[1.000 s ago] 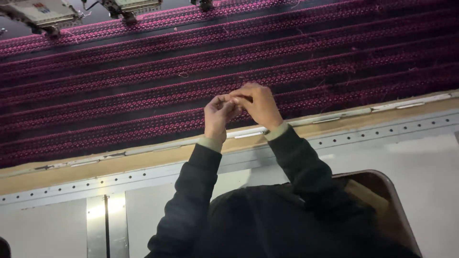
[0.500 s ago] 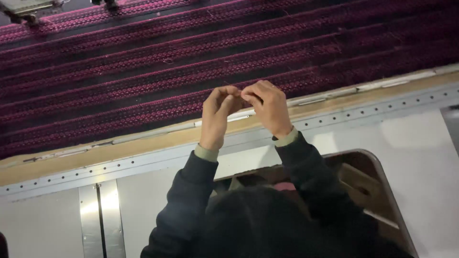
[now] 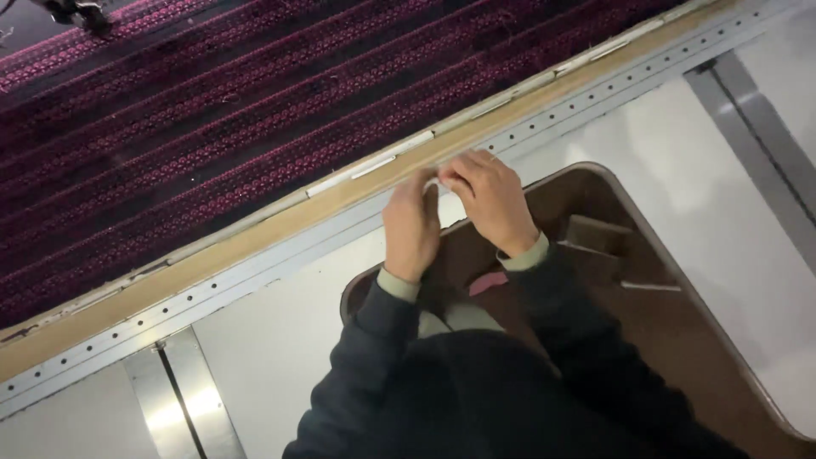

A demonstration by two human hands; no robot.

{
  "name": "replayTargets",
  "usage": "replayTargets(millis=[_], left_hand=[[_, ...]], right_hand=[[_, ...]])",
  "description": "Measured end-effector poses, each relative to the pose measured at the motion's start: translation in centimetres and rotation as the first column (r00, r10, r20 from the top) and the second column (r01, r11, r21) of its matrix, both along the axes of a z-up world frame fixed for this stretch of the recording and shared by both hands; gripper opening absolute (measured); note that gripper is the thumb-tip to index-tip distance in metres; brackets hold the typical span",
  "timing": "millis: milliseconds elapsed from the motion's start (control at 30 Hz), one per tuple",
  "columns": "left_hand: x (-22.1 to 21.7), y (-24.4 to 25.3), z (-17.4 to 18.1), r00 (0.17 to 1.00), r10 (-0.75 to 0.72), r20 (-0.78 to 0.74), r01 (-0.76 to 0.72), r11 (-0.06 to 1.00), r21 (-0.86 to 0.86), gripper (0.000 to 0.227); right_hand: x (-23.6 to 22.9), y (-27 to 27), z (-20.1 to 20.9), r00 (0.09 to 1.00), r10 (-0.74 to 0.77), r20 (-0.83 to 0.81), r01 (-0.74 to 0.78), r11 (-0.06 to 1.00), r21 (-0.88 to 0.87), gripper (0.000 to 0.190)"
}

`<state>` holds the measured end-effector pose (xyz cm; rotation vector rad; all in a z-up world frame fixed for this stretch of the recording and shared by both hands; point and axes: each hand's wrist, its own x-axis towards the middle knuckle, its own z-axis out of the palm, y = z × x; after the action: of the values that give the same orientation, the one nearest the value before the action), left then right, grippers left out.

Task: The person works on a large piece of dark fabric with pink patterns, likely a carpet or rug, moving along its length. They use their hands to pull, adjust, and tie loose threads on the surface. The person also reaches up to the overhead machinery to adjust components and thread paths.

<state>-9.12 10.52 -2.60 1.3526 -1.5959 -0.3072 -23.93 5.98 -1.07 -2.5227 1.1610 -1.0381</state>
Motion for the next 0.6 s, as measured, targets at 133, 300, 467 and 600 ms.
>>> replayTargets(millis=[133, 300, 467, 600], left_hand=[[-2.3, 2.0, -1.5, 0.997, -0.030, 0.077, 0.033, 0.999, -0.037, 0.028], [-3.7, 2.8, -1.7, 0.993, -0.032, 0.115, 0.037, 0.998, -0.046, 0.030], [-5.9, 3.4, -1.7, 0.970, 0.025, 0.241, -0.023, 1.000, -0.010, 0.017], [-8.5, 4.2, -3.1, 0.934, -0.002, 0.357, -0.015, 0.999, 0.044, 0.006]], right_hand=[[-2.0, 2.7, 0.9, 0.999, -0.038, -0.036, 0.038, 0.999, -0.014, 0.013], [-3.7, 4.6, 1.7, 0.996, -0.074, -0.047, 0.073, 0.997, -0.012, 0.007], [-6.2, 5.7, 1.1, 0.985, -0.106, -0.136, 0.110, 0.994, 0.023, 0.004], [-9.6, 7.6, 0.1, 0.958, -0.148, -0.245, 0.166, 0.985, 0.053, 0.005]])
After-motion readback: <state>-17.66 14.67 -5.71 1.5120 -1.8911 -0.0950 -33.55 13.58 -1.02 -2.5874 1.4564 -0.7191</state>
